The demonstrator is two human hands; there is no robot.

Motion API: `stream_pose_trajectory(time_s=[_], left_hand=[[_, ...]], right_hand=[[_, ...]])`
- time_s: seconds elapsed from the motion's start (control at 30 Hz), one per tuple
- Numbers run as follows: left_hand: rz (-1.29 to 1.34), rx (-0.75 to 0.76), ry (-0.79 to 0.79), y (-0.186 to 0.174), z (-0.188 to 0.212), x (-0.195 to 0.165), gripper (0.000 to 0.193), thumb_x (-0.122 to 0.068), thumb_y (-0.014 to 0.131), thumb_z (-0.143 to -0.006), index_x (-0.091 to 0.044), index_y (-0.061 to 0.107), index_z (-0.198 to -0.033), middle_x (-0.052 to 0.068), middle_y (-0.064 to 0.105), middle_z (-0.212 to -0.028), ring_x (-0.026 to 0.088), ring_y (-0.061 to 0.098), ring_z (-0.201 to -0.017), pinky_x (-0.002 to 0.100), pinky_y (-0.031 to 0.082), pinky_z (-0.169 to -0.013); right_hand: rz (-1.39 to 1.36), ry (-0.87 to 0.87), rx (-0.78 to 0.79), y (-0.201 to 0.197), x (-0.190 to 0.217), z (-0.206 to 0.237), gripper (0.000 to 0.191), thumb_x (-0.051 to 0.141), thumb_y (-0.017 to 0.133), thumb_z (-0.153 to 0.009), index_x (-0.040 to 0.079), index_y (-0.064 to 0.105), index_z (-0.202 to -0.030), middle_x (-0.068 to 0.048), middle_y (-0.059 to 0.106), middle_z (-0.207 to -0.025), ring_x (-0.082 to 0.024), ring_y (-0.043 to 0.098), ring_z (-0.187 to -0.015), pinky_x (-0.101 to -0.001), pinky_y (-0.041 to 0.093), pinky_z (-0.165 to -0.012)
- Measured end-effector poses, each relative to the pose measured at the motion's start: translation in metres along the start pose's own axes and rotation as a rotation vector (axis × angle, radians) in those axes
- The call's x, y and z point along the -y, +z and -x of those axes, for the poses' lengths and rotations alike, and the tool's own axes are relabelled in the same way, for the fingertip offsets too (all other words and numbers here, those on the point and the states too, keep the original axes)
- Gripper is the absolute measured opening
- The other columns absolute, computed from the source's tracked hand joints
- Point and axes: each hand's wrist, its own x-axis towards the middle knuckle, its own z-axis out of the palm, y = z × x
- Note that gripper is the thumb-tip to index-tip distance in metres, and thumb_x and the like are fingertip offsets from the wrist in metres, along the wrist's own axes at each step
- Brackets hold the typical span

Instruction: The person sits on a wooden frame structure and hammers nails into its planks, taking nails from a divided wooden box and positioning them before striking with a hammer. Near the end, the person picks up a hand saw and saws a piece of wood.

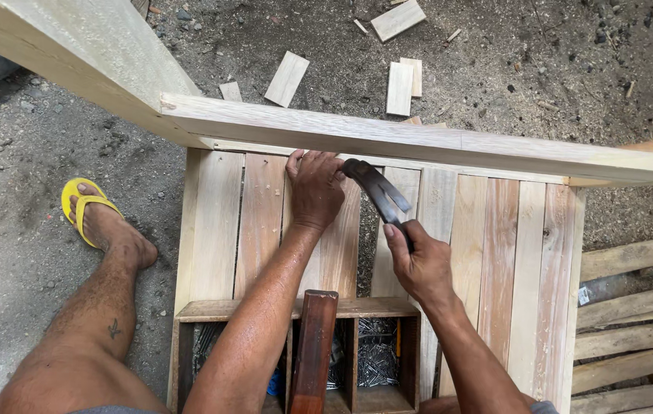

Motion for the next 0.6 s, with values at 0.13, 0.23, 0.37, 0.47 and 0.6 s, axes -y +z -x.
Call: stream_pose_trajectory(time_s=[0.13, 0.23, 0.37, 0.47, 0.6], left_hand=[[-0.013, -0.012, 0.015, -0.001, -0.001, -0.001, 0.011, -0.009, 0.068, -0.088, -0.015, 0.067, -0.097, 0.001, 0.073, -0.115, 0.022, 0.062, -0.123, 0.050, 0.027, -0.116], [0.018, 0.021, -0.015, -0.002, -0.001, -0.002, 0.009, -0.007, 0.067, -0.089, -0.014, 0.067, -0.094, 0.000, 0.073, -0.114, 0.021, 0.062, -0.123, 0.048, 0.028, -0.117], [0.039, 0.045, -0.043, -0.001, -0.002, -0.002, 0.006, -0.011, 0.068, -0.087, -0.015, 0.068, -0.091, 0.000, 0.074, -0.111, 0.021, 0.062, -0.121, 0.049, 0.027, -0.115], [-0.018, 0.044, -0.027, 0.002, -0.002, -0.001, 0.010, -0.009, 0.067, -0.087, -0.016, 0.069, -0.095, 0.001, 0.073, -0.115, 0.021, 0.061, -0.123, 0.050, 0.027, -0.116], [-0.016, 0.066, -0.051, 0.001, -0.003, 0.000, 0.015, -0.006, 0.067, -0.091, -0.020, 0.073, -0.093, 0.000, 0.075, -0.118, 0.019, 0.061, -0.126, 0.049, 0.027, -0.118]], right_hand=[[0.084, 0.190, 0.116, 0.004, -0.004, -0.004, 0.039, 0.042, 0.057, -0.103, 0.009, 0.069, -0.085, 0.000, 0.055, -0.049, -0.013, 0.050, -0.038, -0.0343, 0.037, -0.034], [-0.079, -0.027, 0.003, -0.002, -0.006, 0.011, 0.040, 0.045, 0.055, -0.103, 0.010, 0.069, -0.087, 0.003, 0.056, -0.053, -0.009, 0.052, -0.040, -0.0306, 0.040, -0.032], [-0.164, -0.235, -0.127, 0.000, -0.005, 0.009, 0.045, 0.048, 0.052, -0.108, 0.007, 0.068, -0.101, 0.004, 0.059, -0.058, -0.006, 0.057, -0.048, -0.0266, 0.042, -0.037], [0.131, 0.237, 0.177, 0.008, -0.005, -0.005, 0.046, 0.048, 0.056, -0.103, 0.008, 0.065, -0.083, -0.001, 0.052, -0.049, -0.013, 0.049, -0.040, -0.0324, 0.034, -0.036], [0.045, 0.115, 0.079, -0.001, -0.007, 0.008, 0.045, 0.047, 0.057, -0.102, 0.008, 0.067, -0.082, -0.001, 0.055, -0.048, -0.011, 0.052, -0.041, -0.0325, 0.037, -0.038]])
